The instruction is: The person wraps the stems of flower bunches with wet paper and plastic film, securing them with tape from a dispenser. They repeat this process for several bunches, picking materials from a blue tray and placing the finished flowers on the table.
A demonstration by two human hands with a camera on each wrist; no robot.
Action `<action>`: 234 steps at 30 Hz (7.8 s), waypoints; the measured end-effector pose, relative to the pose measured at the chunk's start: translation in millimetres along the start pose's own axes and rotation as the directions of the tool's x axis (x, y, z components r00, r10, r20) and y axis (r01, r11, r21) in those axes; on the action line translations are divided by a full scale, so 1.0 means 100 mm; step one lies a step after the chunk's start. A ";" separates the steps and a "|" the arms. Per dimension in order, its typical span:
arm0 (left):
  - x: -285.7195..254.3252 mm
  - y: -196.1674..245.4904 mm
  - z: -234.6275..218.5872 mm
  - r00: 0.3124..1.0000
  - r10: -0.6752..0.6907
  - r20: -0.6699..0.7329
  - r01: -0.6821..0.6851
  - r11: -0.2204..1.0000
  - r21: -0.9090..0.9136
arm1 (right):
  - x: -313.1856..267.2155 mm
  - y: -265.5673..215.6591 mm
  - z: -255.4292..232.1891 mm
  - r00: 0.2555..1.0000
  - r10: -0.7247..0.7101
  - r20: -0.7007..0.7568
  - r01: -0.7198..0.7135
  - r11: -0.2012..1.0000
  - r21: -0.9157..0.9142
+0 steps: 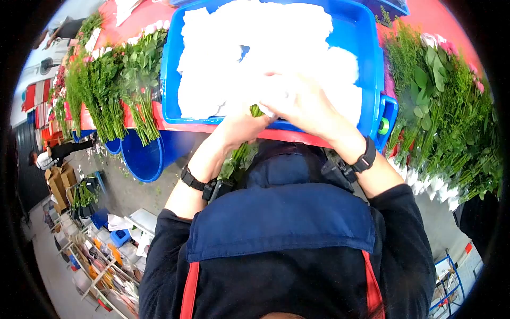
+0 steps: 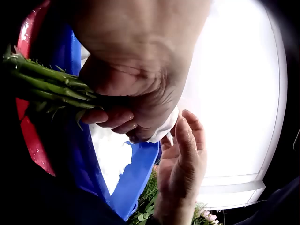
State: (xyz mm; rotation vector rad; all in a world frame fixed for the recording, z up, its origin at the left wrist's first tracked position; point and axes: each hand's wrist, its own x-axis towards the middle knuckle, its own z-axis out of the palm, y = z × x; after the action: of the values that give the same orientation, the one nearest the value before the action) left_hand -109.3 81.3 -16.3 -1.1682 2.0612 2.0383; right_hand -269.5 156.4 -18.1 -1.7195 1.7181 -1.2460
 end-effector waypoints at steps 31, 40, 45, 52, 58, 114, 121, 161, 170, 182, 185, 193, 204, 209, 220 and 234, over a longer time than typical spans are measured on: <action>0.05 -0.17 -0.13 0.997 -0.004 0.079 0.067 0.570 -0.819 | 0.13 0.04 0.40 0.790 0.446 0.420 -0.553 0.223 0.803; 0.06 0.01 -0.27 0.981 -0.066 -0.184 -0.075 0.742 -0.666 | 0.47 0.51 0.30 0.781 -0.016 0.624 -0.600 0.257 0.757; -0.02 -0.12 -0.53 0.957 -0.095 -0.276 -0.128 0.714 -0.689 | 1.28 0.71 -0.46 0.974 0.228 -0.002 -0.214 0.910 -0.354; -0.16 -0.08 -0.62 0.944 -0.115 -0.308 -0.099 0.795 -0.599 | 1.89 1.32 -0.81 0.986 -0.163 -0.041 0.009 0.293 -0.956; -0.26 -0.20 -0.73 0.935 -0.105 -0.340 -0.106 0.830 -0.547 | 1.50 0.96 -0.52 0.984 -0.138 -0.116 0.033 0.771 -0.636; -0.96 -0.71 -1.63 0.943 0.260 -0.207 -0.296 0.940 -0.168 | 0.27 -1.01 2.20 0.782 0.336 0.525 -0.579 0.703 0.412; -0.98 -0.79 -1.58 0.942 0.194 -0.273 -0.287 0.889 -0.358 | 0.25 -1.01 1.32 0.745 0.471 0.473 -0.632 0.724 0.275; -0.30 0.18 2.76 0.717 -0.308 0.626 -0.065 0.864 0.499 | -3.60 0.04 -0.95 0.753 0.587 -0.297 -0.426 0.779 0.459; -0.73 0.21 2.84 0.831 0.119 0.544 -0.422 0.772 0.475 | -3.08 0.55 -1.34 0.977 -0.126 -0.171 0.040 0.900 -0.435; -0.44 0.03 2.44 0.940 0.333 0.069 -0.245 0.521 0.818 | -3.16 0.19 -0.82 0.884 0.435 0.174 -0.468 0.803 0.370; -0.48 -0.27 2.41 0.973 0.196 0.121 -0.177 0.303 0.937 | -2.80 -0.21 -0.97 0.767 0.516 0.382 -0.615 0.420 0.667; -0.79 -0.06 2.26 0.922 0.206 0.326 -0.376 0.294 0.879 | -2.32 -0.33 -1.21 0.582 0.460 0.671 -0.755 -0.001 0.655; -1.01 0.02 2.22 0.923 -0.036 0.384 -0.326 0.461 0.825 | -2.08 -0.22 -1.37 0.592 0.262 0.762 -0.806 0.180 0.564; -1.13 0.20 2.12 0.886 -0.053 0.461 -0.276 0.738 0.616 | -2.35 0.17 -1.28 0.688 0.240 0.685 -0.620 0.685 0.383; -1.01 -0.05 2.11 0.975 -0.056 0.216 -0.027 0.932 0.363 | -3.15 0.16 -0.63 0.866 0.477 0.149 -0.497 0.786 0.368; -0.80 -0.16 2.24 0.892 0.387 0.235 -0.304 0.127 0.944 | -2.85 -0.46 -1.01 0.924 0.372 -0.092 -0.319 0.880 0.351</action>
State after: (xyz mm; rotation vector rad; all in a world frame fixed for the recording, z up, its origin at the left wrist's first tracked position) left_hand -150.6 315.6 -23.5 -0.4377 2.9715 0.2108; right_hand -278.6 461.8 -14.0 -1.0886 1.6902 -1.4292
